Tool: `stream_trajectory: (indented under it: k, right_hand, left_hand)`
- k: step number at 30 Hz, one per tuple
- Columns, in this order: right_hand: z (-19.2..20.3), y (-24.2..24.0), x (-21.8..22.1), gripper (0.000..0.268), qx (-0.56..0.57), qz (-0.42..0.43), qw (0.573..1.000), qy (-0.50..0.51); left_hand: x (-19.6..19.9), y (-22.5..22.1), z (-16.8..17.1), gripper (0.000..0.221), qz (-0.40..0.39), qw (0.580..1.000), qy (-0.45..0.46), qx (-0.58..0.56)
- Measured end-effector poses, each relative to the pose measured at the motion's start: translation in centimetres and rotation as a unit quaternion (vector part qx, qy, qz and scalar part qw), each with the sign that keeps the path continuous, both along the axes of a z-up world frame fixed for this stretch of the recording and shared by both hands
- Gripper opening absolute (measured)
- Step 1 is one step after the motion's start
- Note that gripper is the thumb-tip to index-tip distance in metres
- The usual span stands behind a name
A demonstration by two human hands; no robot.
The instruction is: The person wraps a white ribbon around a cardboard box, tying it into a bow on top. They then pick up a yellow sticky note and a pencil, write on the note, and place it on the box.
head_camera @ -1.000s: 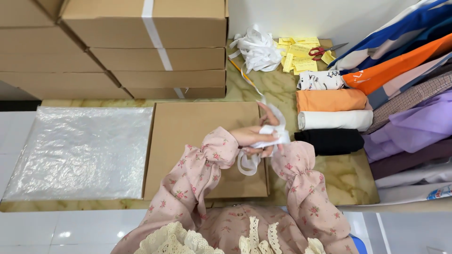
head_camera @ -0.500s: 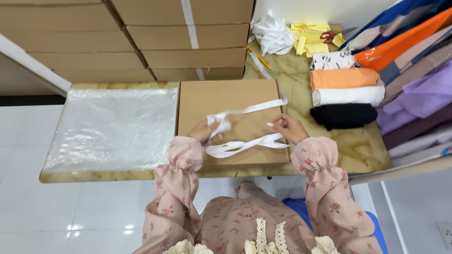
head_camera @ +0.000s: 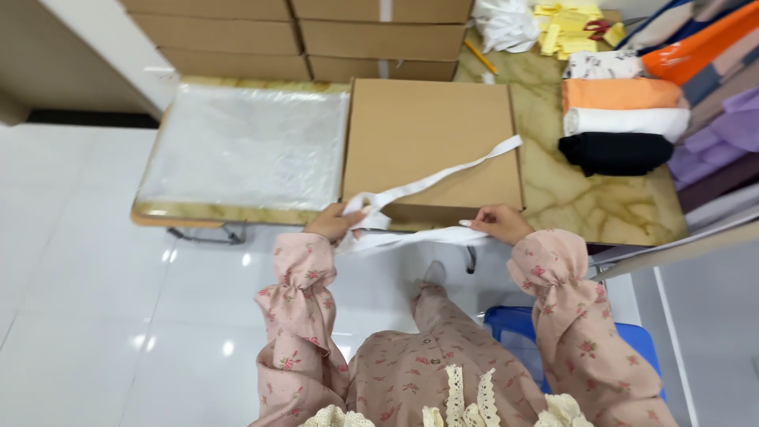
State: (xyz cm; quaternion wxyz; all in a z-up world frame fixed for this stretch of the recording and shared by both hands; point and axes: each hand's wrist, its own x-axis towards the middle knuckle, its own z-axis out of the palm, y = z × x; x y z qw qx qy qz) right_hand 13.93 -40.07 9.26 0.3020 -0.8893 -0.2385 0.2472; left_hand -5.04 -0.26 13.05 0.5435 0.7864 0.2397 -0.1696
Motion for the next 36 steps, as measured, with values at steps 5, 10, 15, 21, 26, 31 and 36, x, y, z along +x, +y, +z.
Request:
stream_trajectory:
  k: [5, 10, 15, 21, 26, 31, 36]
  right_hand:
    - [3.9, 2.7, -3.6, 0.019, 0.138, 0.016, 0.980, 0.140]
    - [5.2, 3.6, -5.5, 0.022, 0.164, 0.071, 0.945, 0.274]
    - [5.4, 2.8, -6.6, 0.025, 0.268, -0.017, 0.921, 0.281]
    - [7.4, 1.7, -8.0, 0.017, 0.241, 0.061, 0.930, 0.272]
    - [9.4, 2.6, -9.1, 0.018, 0.248, 0.119, 0.922, 0.274]
    - [8.7, 0.0, -7.1, 0.021, 0.271, 0.086, 0.924, 0.255]
    - [7.5, -5.4, -3.6, 0.020, 0.252, -0.067, 0.936, 0.239]
  left_hand:
    - [-10.8, 2.4, 5.2, 0.038, 0.140, 0.987, 0.022, -0.074]
    - [-16.3, 7.5, -2.9, 0.053, 0.155, 0.978, 0.115, 0.083]
    - [-15.0, 6.1, -6.8, 0.070, 0.068, 0.933, 0.215, 0.279]
    - [-7.1, -6.4, -0.2, 0.053, -0.033, 0.978, -0.206, -0.011]
    - [-1.4, -14.7, 1.1, 0.051, -0.156, 0.926, -0.300, -0.170]
    - [-2.2, -13.6, 1.4, 0.012, -0.159, 0.912, -0.277, -0.259]
    - [-3.6, -4.8, -4.0, 0.013, 0.226, 0.922, -0.257, -0.182]
